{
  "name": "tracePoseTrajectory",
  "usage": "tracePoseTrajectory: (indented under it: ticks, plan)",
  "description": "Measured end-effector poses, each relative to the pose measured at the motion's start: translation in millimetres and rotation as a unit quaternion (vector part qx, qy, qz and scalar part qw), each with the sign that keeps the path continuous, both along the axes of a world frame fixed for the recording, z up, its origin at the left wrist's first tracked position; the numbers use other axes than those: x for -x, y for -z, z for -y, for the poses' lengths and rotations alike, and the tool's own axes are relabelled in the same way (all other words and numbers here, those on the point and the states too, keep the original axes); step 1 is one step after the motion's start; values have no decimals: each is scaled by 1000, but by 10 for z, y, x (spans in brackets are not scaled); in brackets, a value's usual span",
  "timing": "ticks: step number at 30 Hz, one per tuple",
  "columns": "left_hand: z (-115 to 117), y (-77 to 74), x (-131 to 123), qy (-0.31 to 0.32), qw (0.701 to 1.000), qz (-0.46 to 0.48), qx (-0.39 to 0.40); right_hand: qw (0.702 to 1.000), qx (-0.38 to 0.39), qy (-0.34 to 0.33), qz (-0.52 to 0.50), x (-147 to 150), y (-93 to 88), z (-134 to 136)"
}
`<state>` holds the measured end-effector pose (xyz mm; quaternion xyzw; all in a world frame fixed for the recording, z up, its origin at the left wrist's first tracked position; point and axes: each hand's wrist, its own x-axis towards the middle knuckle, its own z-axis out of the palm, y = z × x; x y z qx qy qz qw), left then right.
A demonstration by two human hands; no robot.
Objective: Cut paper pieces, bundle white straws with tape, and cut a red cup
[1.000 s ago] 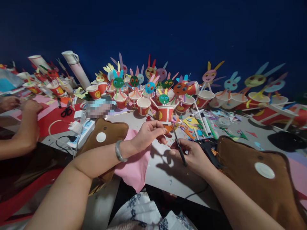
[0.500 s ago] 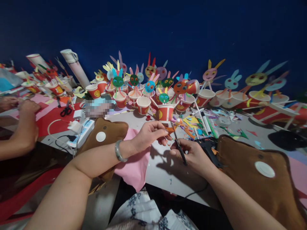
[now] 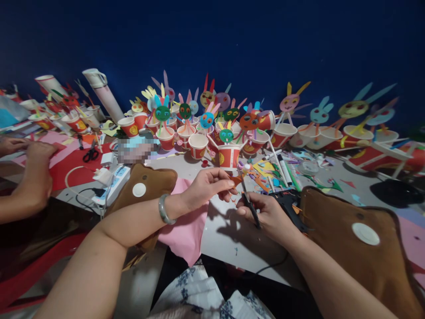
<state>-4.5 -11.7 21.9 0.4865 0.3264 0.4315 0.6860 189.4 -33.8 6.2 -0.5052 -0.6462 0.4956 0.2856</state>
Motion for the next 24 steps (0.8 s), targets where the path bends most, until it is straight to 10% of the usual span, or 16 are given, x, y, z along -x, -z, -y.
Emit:
tracePoseTrajectory:
  ticks: [24]
  plan:
    - [-51,43,8,-22,1000,-3,-6,1000,15,-18,-14,-52,70,-8]
